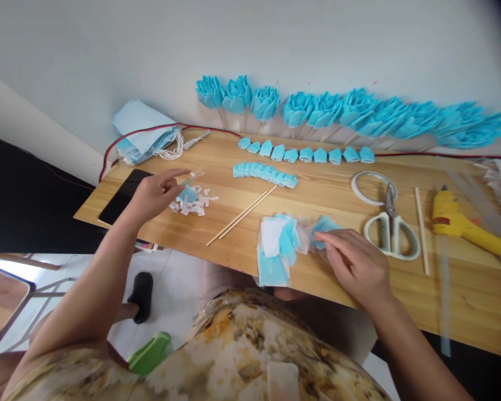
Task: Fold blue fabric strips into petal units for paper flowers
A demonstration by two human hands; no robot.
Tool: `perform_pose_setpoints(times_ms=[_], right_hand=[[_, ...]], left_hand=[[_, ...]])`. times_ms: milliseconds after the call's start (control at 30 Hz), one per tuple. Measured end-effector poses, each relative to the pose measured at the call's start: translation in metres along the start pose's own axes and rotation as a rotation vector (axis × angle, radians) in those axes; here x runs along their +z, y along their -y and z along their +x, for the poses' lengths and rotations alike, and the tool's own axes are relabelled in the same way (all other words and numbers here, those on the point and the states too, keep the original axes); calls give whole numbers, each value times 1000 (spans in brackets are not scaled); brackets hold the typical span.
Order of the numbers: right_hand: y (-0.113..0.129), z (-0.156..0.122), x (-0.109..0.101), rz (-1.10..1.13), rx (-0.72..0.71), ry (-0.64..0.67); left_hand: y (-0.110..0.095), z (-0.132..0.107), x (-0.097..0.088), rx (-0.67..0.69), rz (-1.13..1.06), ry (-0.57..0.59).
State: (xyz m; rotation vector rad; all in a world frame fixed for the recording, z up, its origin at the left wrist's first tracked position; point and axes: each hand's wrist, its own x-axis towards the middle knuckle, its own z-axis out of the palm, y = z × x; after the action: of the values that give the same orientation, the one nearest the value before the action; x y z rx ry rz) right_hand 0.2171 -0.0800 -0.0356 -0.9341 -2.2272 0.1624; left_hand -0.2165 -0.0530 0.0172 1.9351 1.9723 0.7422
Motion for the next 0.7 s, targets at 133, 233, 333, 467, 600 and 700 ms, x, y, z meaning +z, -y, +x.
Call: perform_pose_setpoints(times_ms=[133,233,333,467,600,700], right_hand=[[-5,-2,3,21,8,-44],[-7,-3,3,27,16,-44],[-8,-5,3,28,25,-37],[-8,-5,3,29,32,-35],[-8,-5,3,18,8,-29],[-7,-5,3,14,9,-25]], left_hand=[[6,9,-7,124,85,99],[13,27,2,84,139,133],[17,39,12,16,216,205],[16,37,9,-35,225,244],[18,26,-6,-1,142,105],[27,18,-16,-45,187,-5]])
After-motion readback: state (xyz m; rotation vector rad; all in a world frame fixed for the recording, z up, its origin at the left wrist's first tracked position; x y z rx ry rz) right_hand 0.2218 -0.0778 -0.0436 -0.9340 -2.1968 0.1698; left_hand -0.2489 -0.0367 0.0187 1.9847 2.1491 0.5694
